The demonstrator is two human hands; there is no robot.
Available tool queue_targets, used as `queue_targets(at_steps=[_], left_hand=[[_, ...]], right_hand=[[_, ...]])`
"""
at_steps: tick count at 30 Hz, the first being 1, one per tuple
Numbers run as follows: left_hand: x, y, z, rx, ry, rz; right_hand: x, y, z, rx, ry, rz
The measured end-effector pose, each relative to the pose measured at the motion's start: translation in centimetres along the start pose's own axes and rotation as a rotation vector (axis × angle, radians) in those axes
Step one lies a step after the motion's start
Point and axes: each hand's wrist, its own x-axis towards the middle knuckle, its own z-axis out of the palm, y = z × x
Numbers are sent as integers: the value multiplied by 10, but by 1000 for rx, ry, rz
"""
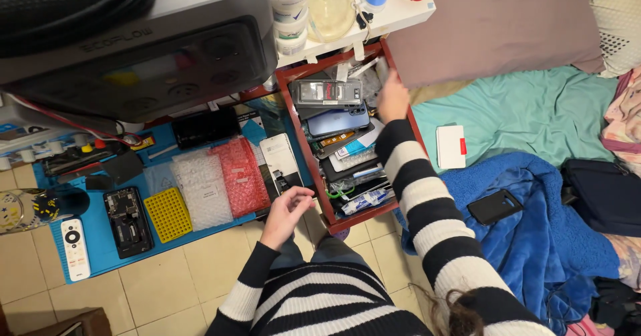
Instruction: Organizing and inspecting various smartphone components, cases, and packaging in a workspace.
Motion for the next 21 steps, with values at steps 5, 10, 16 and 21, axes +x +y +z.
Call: queue_targets(at_steps=[5, 10, 16, 21], left_hand=[[10, 2, -11, 2, 11, 34], [25, 0, -18, -54, 102, 77], [21, 4, -42, -147, 248, 168], [-4, -8, -69, -191, 352, 168]], right_hand=[[-26, 33, -24, 789, 231, -103], [-151, -71, -108, 1532, -482, 340], [-227, -153, -114, 1812, -874, 277], [-251, -176, -94, 1676, -1005, 215]])
